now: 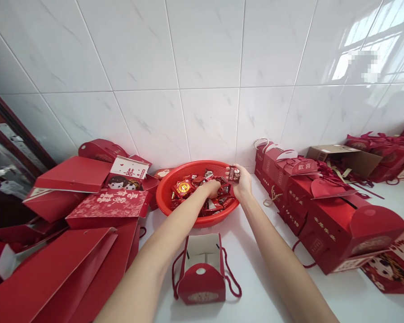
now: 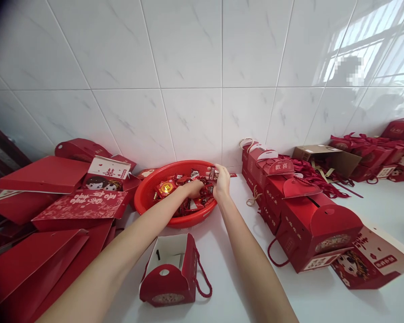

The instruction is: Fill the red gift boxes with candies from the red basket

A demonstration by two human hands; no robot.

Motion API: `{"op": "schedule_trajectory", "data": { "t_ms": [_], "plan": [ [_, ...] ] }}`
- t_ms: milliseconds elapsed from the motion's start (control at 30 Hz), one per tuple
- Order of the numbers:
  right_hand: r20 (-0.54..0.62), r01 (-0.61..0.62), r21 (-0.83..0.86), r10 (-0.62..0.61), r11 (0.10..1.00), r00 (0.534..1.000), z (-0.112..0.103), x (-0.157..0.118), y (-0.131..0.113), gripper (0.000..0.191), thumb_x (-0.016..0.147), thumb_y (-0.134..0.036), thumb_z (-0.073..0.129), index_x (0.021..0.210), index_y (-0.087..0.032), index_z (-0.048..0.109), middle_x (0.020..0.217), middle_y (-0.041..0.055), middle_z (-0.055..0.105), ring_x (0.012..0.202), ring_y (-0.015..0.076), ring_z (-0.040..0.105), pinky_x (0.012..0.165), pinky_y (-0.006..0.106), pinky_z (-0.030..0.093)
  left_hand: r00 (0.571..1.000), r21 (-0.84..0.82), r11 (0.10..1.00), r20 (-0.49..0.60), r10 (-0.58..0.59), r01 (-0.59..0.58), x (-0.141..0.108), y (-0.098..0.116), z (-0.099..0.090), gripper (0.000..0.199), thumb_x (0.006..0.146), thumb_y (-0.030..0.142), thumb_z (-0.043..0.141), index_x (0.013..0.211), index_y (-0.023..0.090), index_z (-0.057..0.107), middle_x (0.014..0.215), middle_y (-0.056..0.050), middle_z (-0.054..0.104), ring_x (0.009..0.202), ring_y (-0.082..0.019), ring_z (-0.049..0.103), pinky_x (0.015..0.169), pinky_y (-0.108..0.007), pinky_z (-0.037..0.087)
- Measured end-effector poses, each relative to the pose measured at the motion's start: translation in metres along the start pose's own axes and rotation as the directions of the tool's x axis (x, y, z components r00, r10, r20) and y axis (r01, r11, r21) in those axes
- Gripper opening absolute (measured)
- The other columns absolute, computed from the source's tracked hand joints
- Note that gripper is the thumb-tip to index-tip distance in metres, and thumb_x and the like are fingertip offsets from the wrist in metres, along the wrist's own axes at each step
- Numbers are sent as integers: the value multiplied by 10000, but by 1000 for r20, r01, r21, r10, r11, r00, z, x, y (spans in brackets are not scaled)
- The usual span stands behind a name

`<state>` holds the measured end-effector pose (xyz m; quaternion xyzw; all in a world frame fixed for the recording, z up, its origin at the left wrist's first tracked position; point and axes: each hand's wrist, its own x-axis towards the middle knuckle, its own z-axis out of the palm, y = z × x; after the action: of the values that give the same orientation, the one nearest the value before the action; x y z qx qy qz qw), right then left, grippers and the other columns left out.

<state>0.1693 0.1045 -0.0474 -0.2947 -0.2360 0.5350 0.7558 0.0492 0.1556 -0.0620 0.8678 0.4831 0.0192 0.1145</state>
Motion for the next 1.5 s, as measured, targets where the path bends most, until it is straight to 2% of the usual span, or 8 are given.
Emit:
{"op": "schedule_trajectory", "data": {
  "t_ms": [133,233,433,633,733,867,1067,1500],
  "plan": [
    [10,2,-21,-2,1000,1000,-1,0,0,153,666,-261,706,719,-202,576,622,-15,688,486,120,597,458,225,500,990,-117,993,-137,-25,9,-19,1,-29,113,722,231,697,817,192,743,786,-12,749,802,-215,705,702,-256,529],
    [54,6,-45,-3,999,999,0,-2,-1,225,606,-247,764,727,-208,578,629,-34,687,499,115,594,470,220,497,959,-191,981,-282,-32,-23,-38,5,-45,213,830,281,593,934,160,734,904,-26,758,879,-204,698,748,-252,531],
    [300,-43,-170,93,984,950,4,-18,-9,355,530,-327,879,772,-186,661,627,-33,669,498,113,565,440,213,446,825,-450,865,-559,-78,-223,-70,9,-35,351,790,255,661,1126,189,736,1102,-69,723,1034,-225,683,958,-326,537],
    [415,-64,-278,180,958,892,1,-23,-13,392,510,-325,918,756,-185,647,559,-38,616,507,120,560,455,210,405,814,-726,597,-546,-200,-341,-92,7,-17,524,707,229,732,1227,189,682,1180,-69,724,1101,-240,681,954,-373,578],
    [460,-25,-327,182,945,869,0,-21,-13,388,550,-351,910,774,-193,635,548,-43,608,478,108,523,466,222,380,780,-778,476,-569,-260,-409,-100,5,-17,470,668,294,794,1114,168,721,1166,-85,748,1071,-263,701,929,-401,593],
    [486,18,-357,169,934,857,-1,-21,-13,380,570,-368,899,780,-201,630,544,-43,601,481,115,522,489,241,377,793,-835,375,-523,-312,-402,-104,4,-19,426,625,299,838,1018,158,756,1080,-90,778,980,-260,728,891,-409,604],
    [482,16,-372,179,928,858,-1,-22,-14,390,550,-374,895,774,-204,626,553,-41,613,491,120,525,504,250,382,792,-848,323,-517,-324,-421,-103,4,-19,422,593,266,852,995,162,773,1084,-91,785,1016,-277,727,916,-427,598],
    [488,32,-383,173,923,856,-2,-20,-14,374,569,-374,876,783,-205,620,529,-30,628,480,120,514,502,247,340,788,-833,328,-539,-297,-446,-106,8,-20,433,581,201,823,1009,153,771,1014,-78,797,986,-271,739,903,-421,610]
  ]
}}
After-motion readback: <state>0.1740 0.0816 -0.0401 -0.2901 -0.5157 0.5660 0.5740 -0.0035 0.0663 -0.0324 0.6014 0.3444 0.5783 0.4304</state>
